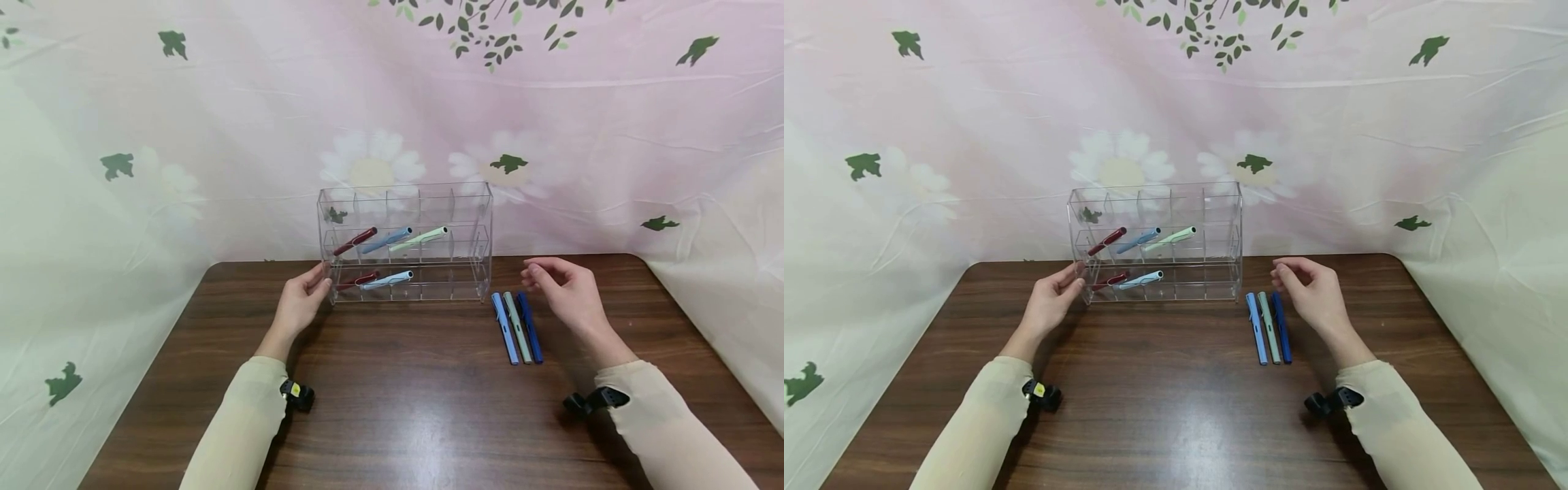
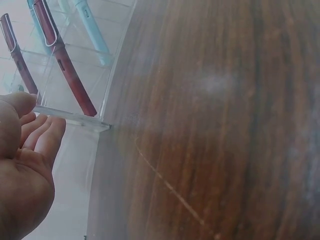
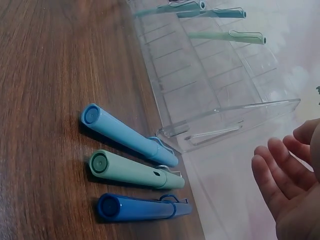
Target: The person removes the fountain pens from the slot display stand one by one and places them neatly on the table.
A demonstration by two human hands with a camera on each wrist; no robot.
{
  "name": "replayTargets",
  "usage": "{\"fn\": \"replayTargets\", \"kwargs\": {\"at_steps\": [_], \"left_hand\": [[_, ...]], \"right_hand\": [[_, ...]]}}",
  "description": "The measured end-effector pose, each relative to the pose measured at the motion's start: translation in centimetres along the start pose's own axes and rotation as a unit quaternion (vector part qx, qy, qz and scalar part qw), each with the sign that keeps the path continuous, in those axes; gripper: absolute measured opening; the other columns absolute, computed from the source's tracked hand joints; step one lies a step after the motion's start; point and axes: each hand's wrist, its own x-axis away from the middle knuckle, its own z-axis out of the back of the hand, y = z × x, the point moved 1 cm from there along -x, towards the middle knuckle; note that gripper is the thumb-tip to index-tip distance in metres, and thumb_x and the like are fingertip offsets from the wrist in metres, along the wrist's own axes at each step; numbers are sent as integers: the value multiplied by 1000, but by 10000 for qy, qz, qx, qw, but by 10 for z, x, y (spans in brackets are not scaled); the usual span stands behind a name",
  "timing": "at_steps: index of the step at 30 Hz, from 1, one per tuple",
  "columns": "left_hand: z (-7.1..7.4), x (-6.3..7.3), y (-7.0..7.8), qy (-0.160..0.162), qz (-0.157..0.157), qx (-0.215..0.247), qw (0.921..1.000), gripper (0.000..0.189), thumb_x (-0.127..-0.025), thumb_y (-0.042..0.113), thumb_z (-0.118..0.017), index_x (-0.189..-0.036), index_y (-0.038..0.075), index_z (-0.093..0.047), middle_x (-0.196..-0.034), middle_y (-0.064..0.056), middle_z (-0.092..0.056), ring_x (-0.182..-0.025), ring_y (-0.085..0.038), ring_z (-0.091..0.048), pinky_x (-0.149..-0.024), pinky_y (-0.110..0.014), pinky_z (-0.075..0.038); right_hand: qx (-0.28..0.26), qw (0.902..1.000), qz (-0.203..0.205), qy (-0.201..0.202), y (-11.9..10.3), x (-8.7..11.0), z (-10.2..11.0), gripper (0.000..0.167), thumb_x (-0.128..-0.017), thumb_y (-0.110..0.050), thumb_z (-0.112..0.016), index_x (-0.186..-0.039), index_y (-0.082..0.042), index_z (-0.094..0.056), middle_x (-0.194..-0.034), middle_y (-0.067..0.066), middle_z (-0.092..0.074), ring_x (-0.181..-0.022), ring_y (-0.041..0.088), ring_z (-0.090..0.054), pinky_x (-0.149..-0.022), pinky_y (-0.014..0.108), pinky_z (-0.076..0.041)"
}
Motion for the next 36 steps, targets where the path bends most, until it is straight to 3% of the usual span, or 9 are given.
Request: {"fn": "replayTargets", "kwargs": {"at_steps": [13,20,25,36], "left_hand": [[0,2,1,-59,42,-188,9998,50,-110,8,-61,-156,-8,-50,-156,-26,-56,-143,-39,-59,-114,-42,-52],[1,2,3,-125,78,-237,9996,50,-110,9,-61,-156,-8,-49,-157,-27,-54,-144,-40,-58,-115,-44,-51],[1,1,2,-46,93,-212,9997,50,-110,8,-61,-156,-7,-50,-157,-26,-55,-143,-39,-59,-114,-43,-52],[0,0,0,44,120,9,9999,49,-110,8,-61,-156,-6,-50,-157,-24,-56,-144,-37,-58,-113,-34,-53]], "right_hand": [[-303,9989,286,-191,-5,-4,-8,24,-107,-8,-67,-121,11,-72,-93,-17,-78,-81,3,-76,-75,19,-67],[-538,9978,389,-71,-15,-5,-10,21,-105,-5,-70,-120,9,-74,-95,-8,-81,-82,5,-78,-77,18,-67],[-712,9960,540,50,-22,-10,-14,18,-103,-4,-71,-118,4,-77,-96,-10,-82,-85,4,-79,-80,14,-66],[-1049,9911,812,35,-36,-21,-27,25,-103,0,-70,-121,17,-71,-103,-13,-83,-90,3,-80,-85,15,-65]]}}
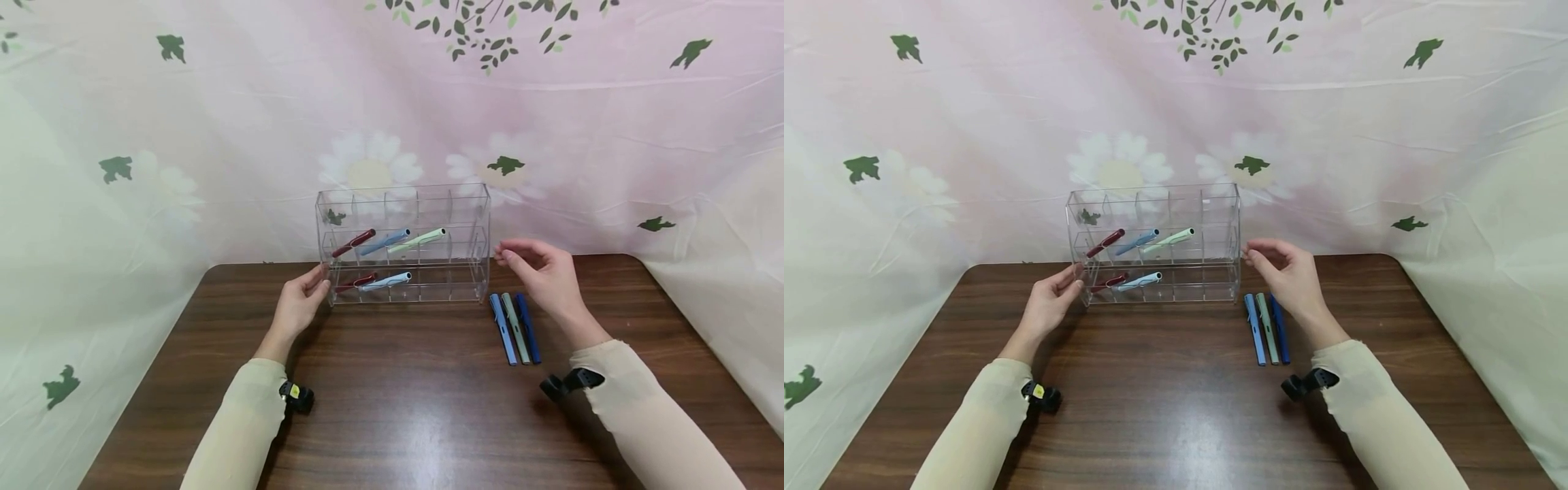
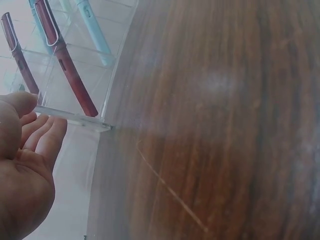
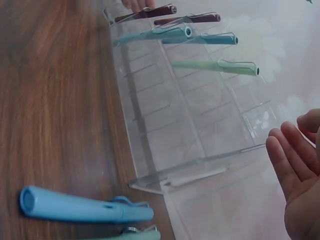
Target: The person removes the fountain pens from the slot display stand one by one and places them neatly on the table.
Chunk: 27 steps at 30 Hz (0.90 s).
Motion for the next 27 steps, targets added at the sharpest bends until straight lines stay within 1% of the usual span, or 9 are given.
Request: {"fn": "replayTargets", "kwargs": {"at_steps": [4,8,10,12,13,17,19,20,27], "left_hand": [[0,0,-1,-1,11,3,10000,49,-111,8,-60,-157,-6,-49,-157,-24,-55,-145,-37,-58,-113,-34,-53],[0,0,-1,-13,10,-10,10000,49,-111,9,-60,-157,-6,-49,-158,-24,-55,-145,-37,-57,-113,-34,-53],[0,0,-1,-8,-11,42,10000,49,-110,8,-61,-156,-7,-50,-158,-24,-55,-145,-37,-57,-113,-33,-53],[0,-1,-2,-4,-45,114,9999,49,-110,7,-61,-155,-7,-50,-157,-24,-55,-145,-37,-57,-113,-31,-53],[-1,-1,-2,-1,-57,144,9999,49,-110,7,-61,-155,-8,-50,-157,-24,-55,-145,-37,-57,-113,-30,-52],[-1,-1,-2,-2,-60,151,9999,49,-110,6,-61,-155,-7,-50,-156,-24,-55,-144,-37,-58,-112,-29,-52],[0,-1,-1,-1,-43,140,9999,48,-110,7,-61,-155,-7,-51,-157,-24,-55,-144,-37,-58,-113,-30,-52],[0,-1,-1,0,-28,121,9999,48,-110,7,-61,-155,-6,-51,-157,-23,-56,-144,-36,-58,-113,-31,-52],[0,0,1,-9,-3,69,10000,49,-110,8,-61,-156,-6,-51,-157,-24,-55,-145,-37,-58,-113,-31,-53]], "right_hand": [[-87,9999,48,-18,0,-4,-7,24,-103,0,-70,-122,16,-71,-105,-13,-82,-92,7,-81,-87,17,-66],[-42,9999,91,-110,1,-7,-14,23,-103,-1,-70,-122,12,-73,-106,-15,-81,-94,7,-81,-88,16,-65],[-30,9998,117,-153,2,-8,-18,23,-103,-1,-70,-123,10,-74,-107,-14,-82,-96,7,-81,-89,16,-65],[-26,9997,153,-177,3,-10,-21,22,-103,1,-70,-123,10,-74,-109,-8,-83,-97,5,-80,-89,15,-64],[10,9996,179,-198,3,-11,-22,22,-103,1,-70,-123,9,-75,-111,-3,-84,-98,5,-80,-89,14,-64],[152,9991,199,-344,0,-13,-28,24,-104,1,-68,-126,7,-75,-121,21,-80,-101,-2,-78,-89,12,-63],[200,9988,161,-418,-2,-15,-32,25,-105,0,-68,-128,6,-74,-125,28,-77,-102,-4,-76,-90,11,-62],[182,9987,132,-451,-3,-16,-34,25,-105,0,-67,-129,5,-74,-126,30,-75,-103,-5,-76,-90,11,-62],[321,9978,11,-582,-5,-23,-46,30,-106,-3,-68,-135,1,-73,-132,24,-76,-107,-7,-73,-90,9,-60]]}}
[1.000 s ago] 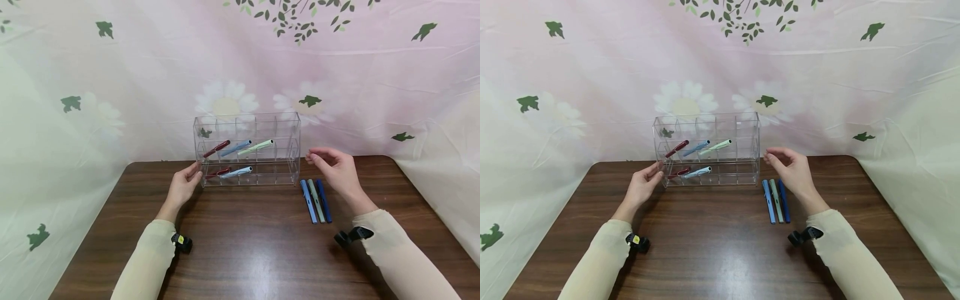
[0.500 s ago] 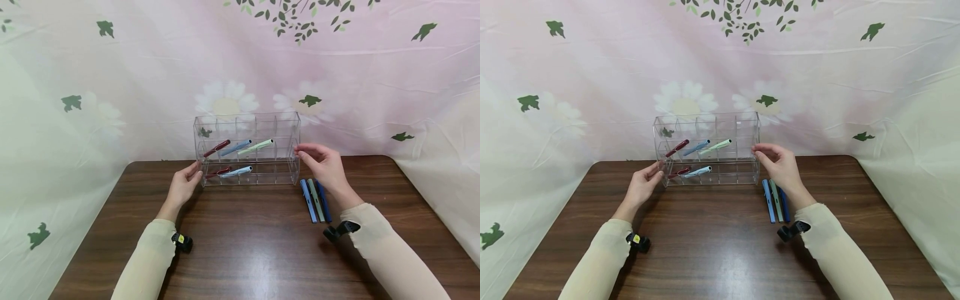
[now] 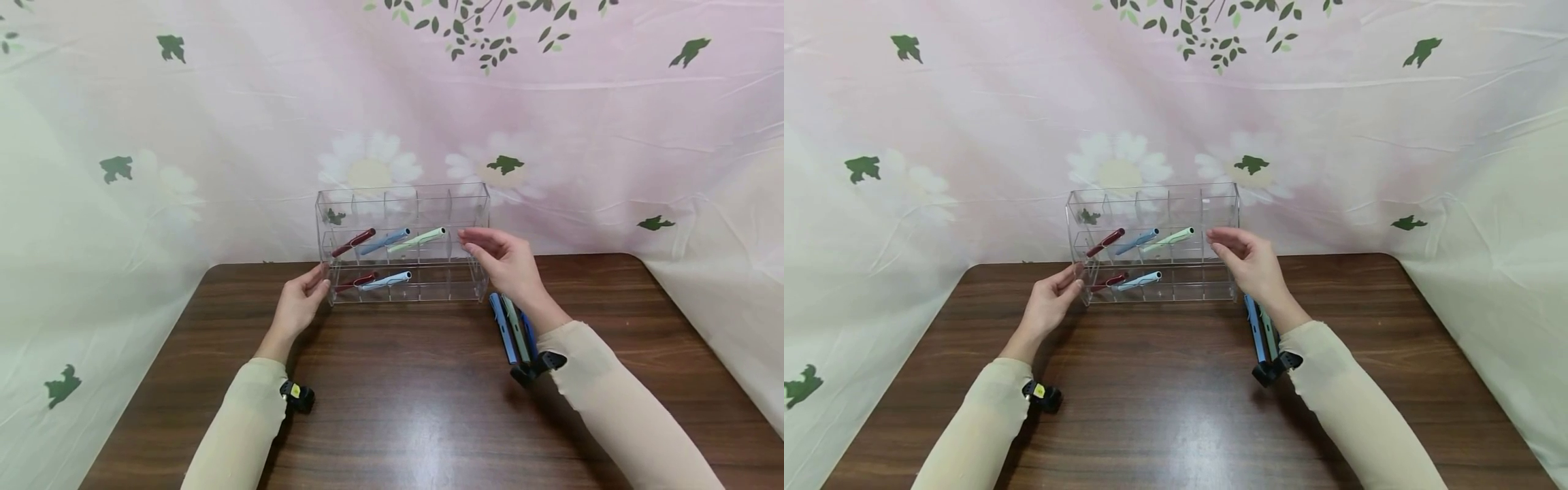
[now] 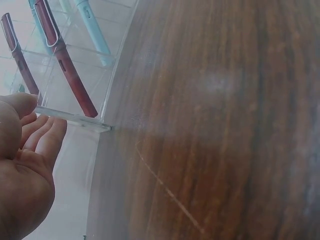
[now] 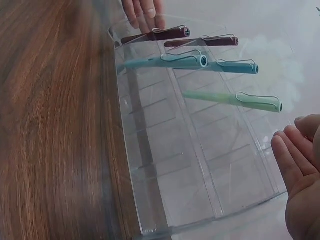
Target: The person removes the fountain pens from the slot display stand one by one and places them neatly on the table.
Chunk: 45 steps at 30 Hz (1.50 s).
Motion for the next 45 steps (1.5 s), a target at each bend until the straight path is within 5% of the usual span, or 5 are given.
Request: {"fn": "replayTargets", "kwargs": {"at_steps": [13,24,38,45], "left_hand": [[1,-4,-3,-93,-82,-108,9999,49,-110,8,-61,-156,-5,-51,-157,-24,-56,-144,-37,-59,-112,-35,-53],[5,-4,-3,-81,-10,-113,9999,50,-111,10,-61,-157,-5,-50,-157,-23,-56,-145,-36,-58,-113,-36,-52],[1,-1,-3,-98,2,-203,9997,49,-111,9,-61,-156,-6,-50,-156,-25,-57,-143,-38,-59,-112,-38,-54],[1,-2,-4,-44,-62,-155,9999,48,-110,9,-61,-155,-5,-52,-155,-24,-58,-142,-38,-60,-111,-30,-55]], "right_hand": [[-184,9997,-108,-145,7,-19,-10,34,-105,-4,-70,-138,1,-70,-134,22,-75,-114,0,-74,-94,10,-60],[35,9969,-375,-690,-2,-37,-23,39,-106,-5,-69,-144,-2,-67,-142,18,-72,-130,35,-71,-95,9,-59],[96,9969,-607,-493,3,-33,-30,31,-105,-16,-73,-135,-9,-76,-129,15,-79,-103,1,-74,-87,14,-62],[241,9981,-489,-292,-2,-32,-30,29,-103,-21,-76,-130,-10,-78,-124,15,-81,-99,5,-75,-82,13,-61]]}}
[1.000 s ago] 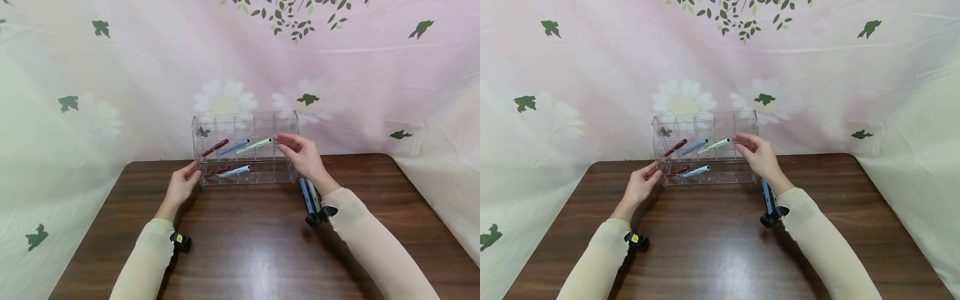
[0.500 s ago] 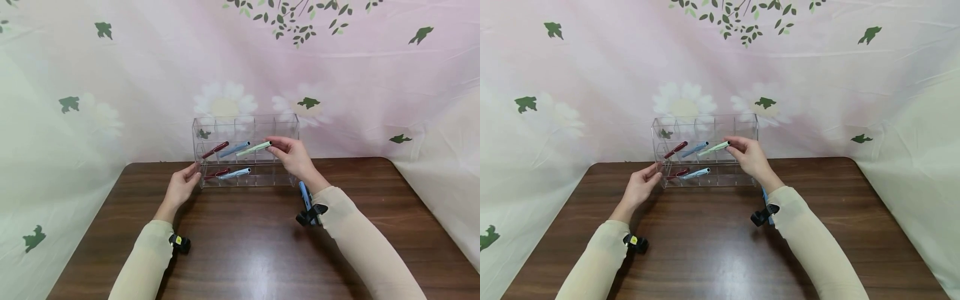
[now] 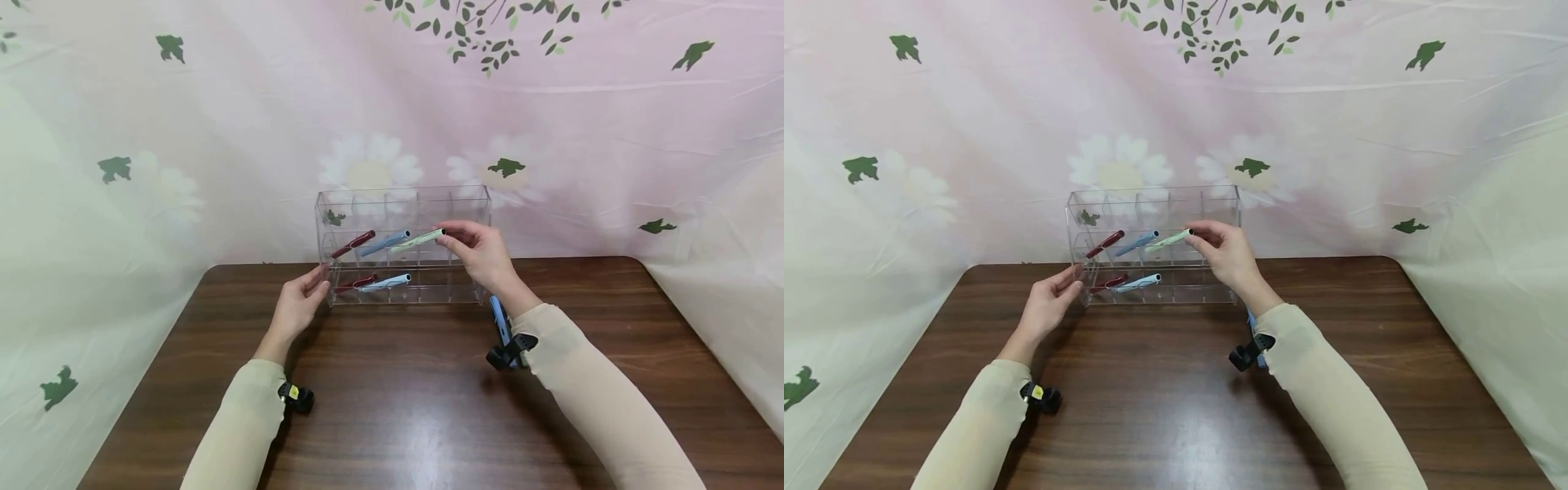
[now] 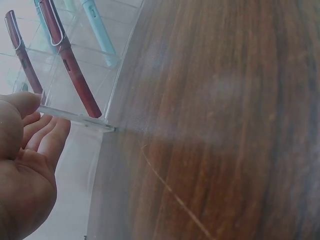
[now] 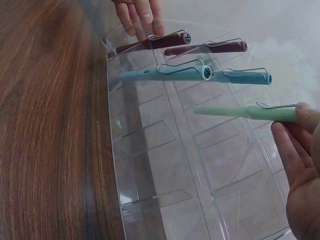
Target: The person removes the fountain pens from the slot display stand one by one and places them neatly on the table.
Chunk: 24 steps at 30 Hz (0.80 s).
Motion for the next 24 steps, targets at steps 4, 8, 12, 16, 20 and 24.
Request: {"fn": "replayTargets", "kwargs": {"at_steps": [4,8,12,16,20,24], "left_hand": [[0,2,-1,27,30,-29,10000,47,-110,9,-61,-155,-5,-53,-154,-24,-59,-141,-37,-61,-111,-28,-56],[-2,2,-1,-22,-6,32,10000,47,-110,9,-61,-154,-5,-54,-154,-24,-59,-140,-37,-62,-111,-31,-56],[-1,2,-2,-29,-56,14,10000,46,-110,9,-61,-154,-5,-54,-153,-24,-60,-140,-37,-62,-111,-31,-56],[0,1,-1,-28,-38,-16,10000,47,-110,9,-61,-154,-5,-54,-154,-23,-59,-140,-37,-62,-111,-33,-55],[1,1,0,-42,33,-19,10000,47,-110,10,-62,-155,-3,-54,-155,-22,-59,-140,-35,-63,-112,-39,-55],[0,1,0,-30,67,-47,10000,47,-111,11,-61,-155,-3,-54,-155,-22,-59,-140,-34,-63,-112,-39,-55]], "right_hand": [[-177,9998,12,53,0,2,0,30,-103,-19,-76,-130,-7,-78,-122,18,-80,-100,3,-75,-85,11,-61],[-389,9989,103,237,0,5,2,30,-104,-13,-74,-131,-1,-76,-118,24,-80,-96,-4,-75,-85,10,-61],[-606,9969,278,429,-2,6,2,31,-103,-9,-74,-130,6,-73,-117,30,-78,-92,-7,-76,-83,10,-62],[-645,9952,391,622,-7,4,6,31,-103,-8,-74,-129,8,-73,-114,30,-78,-91,-6,-76,-84,12,-63],[-742,9932,503,742,-12,-1,10,30,-103,-6,-73,-129,9,-73,-111,24,-81,-89,-5,-77,-87,15,-64],[-797,9928,508,735,-17,-2,14,30,-103,-5,-73,-129,10,-72,-105,9,-84,-89,-4,-77,-86,15,-65]]}}
